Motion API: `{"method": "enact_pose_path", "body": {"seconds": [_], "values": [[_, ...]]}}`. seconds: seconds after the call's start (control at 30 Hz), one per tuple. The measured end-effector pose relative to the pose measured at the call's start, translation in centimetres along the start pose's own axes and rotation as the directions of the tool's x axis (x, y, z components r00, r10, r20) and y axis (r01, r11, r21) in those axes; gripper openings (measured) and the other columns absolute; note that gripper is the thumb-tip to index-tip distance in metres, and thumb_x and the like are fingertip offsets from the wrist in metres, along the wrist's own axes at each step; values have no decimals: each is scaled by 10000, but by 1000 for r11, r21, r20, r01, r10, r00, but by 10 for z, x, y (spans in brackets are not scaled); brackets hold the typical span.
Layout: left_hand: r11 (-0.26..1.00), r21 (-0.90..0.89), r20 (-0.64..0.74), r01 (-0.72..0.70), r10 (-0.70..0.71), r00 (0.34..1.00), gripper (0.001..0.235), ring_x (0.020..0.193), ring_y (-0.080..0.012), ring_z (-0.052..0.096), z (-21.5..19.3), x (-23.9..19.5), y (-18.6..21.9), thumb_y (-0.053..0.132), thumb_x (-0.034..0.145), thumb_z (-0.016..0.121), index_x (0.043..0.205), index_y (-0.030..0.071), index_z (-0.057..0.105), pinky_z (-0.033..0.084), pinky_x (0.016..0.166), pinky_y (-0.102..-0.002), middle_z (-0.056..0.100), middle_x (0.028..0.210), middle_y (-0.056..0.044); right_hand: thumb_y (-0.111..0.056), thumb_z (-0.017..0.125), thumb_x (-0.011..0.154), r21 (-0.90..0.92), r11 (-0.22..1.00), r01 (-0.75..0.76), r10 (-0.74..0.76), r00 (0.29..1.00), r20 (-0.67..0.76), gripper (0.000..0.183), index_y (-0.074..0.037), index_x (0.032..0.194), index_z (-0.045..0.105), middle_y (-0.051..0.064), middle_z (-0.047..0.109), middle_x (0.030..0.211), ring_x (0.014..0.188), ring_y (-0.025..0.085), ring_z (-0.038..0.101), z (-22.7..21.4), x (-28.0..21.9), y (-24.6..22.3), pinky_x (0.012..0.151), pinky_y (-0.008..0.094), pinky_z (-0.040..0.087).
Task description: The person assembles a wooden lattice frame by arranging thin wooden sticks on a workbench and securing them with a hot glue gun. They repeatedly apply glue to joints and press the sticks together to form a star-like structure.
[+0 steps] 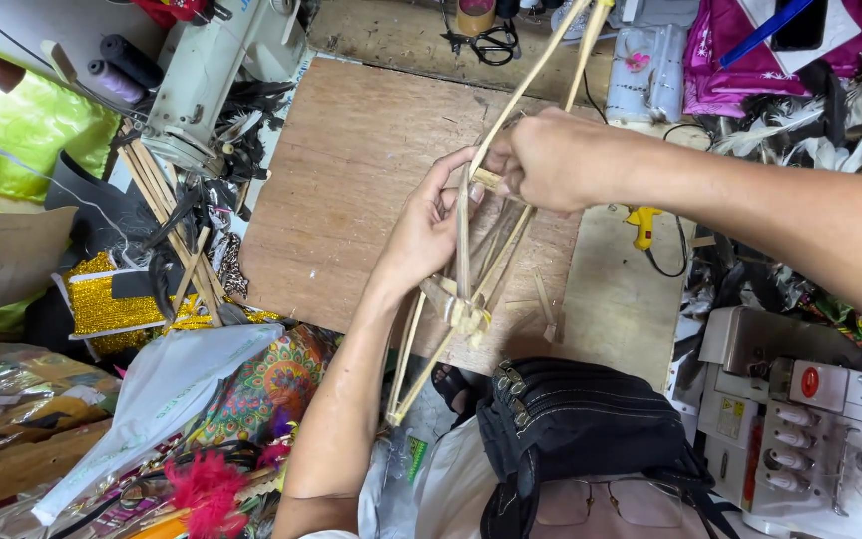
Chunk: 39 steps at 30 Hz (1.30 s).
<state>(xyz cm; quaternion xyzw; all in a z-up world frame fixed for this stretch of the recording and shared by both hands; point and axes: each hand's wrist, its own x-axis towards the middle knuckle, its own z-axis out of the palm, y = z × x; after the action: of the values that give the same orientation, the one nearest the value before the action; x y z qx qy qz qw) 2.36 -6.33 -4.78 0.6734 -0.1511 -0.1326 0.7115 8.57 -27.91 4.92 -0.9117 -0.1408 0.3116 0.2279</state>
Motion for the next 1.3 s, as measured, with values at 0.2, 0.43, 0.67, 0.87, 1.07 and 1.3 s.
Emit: {"method": "enact_pose_path", "body": {"seconds": [0.2,0.43,0.67,0.87,1.07,1.3], "values": [[998,-54,-10,-26,26,1000,501,649,-32,613,9,-10,14,173,1184,614,1665,205,479,516,582,-171,733,794,-26,-337,696,1086,-258,961,-99,86,994,-62,439,-100,1455,724,171,783,1336,1190,360,789,-4,-57,-54,1064,570,608],[964,256,-4,-73,76,997,591,1017,-212,706,7,-7,16,117,1089,646,1656,219,518,600,857,-325,791,1226,-170,-255,701,1077,-116,989,-89,73,987,-140,394,-85,1430,746,194,842,1175,1175,406,788,-4,-80,-58,989,573,630],[900,433,-7,55,-58,998,628,668,-115,708,-22,23,25,37,1105,605,1684,183,411,690,567,-241,578,1361,-151,-37,622,1105,-103,981,165,-192,910,-369,310,-18,1409,681,214,746,1254,655,232,685,-10,-64,-23,529,327,683],[938,346,277,-10,-92,956,849,586,-69,420,-102,65,-20,393,926,788,1679,233,431,668,679,-170,653,1191,-187,76,614,1004,350,936,41,115,903,-414,580,-105,1519,416,101,473,1448,1187,237,615,32,-32,11,997,384,596],[940,17,299,341,-330,895,664,1234,-259,721,-128,102,-19,148,937,788,1551,46,558,698,1027,-381,717,1421,-126,-137,721,1072,107,978,181,-77,781,-620,209,-157,1273,665,101,488,1473,1433,333,446,85,54,91,1211,671,408],[881,10,-138,472,-466,874,824,1022,-115,721,-145,80,10,677,966,395,1478,101,688,663,1060,-298,778,1182,-10,-72,640,1130,511,834,207,183,770,-611,173,-151,1000,559,121,496,1441,1520,402,419,87,54,72,1266,690,402]]}}
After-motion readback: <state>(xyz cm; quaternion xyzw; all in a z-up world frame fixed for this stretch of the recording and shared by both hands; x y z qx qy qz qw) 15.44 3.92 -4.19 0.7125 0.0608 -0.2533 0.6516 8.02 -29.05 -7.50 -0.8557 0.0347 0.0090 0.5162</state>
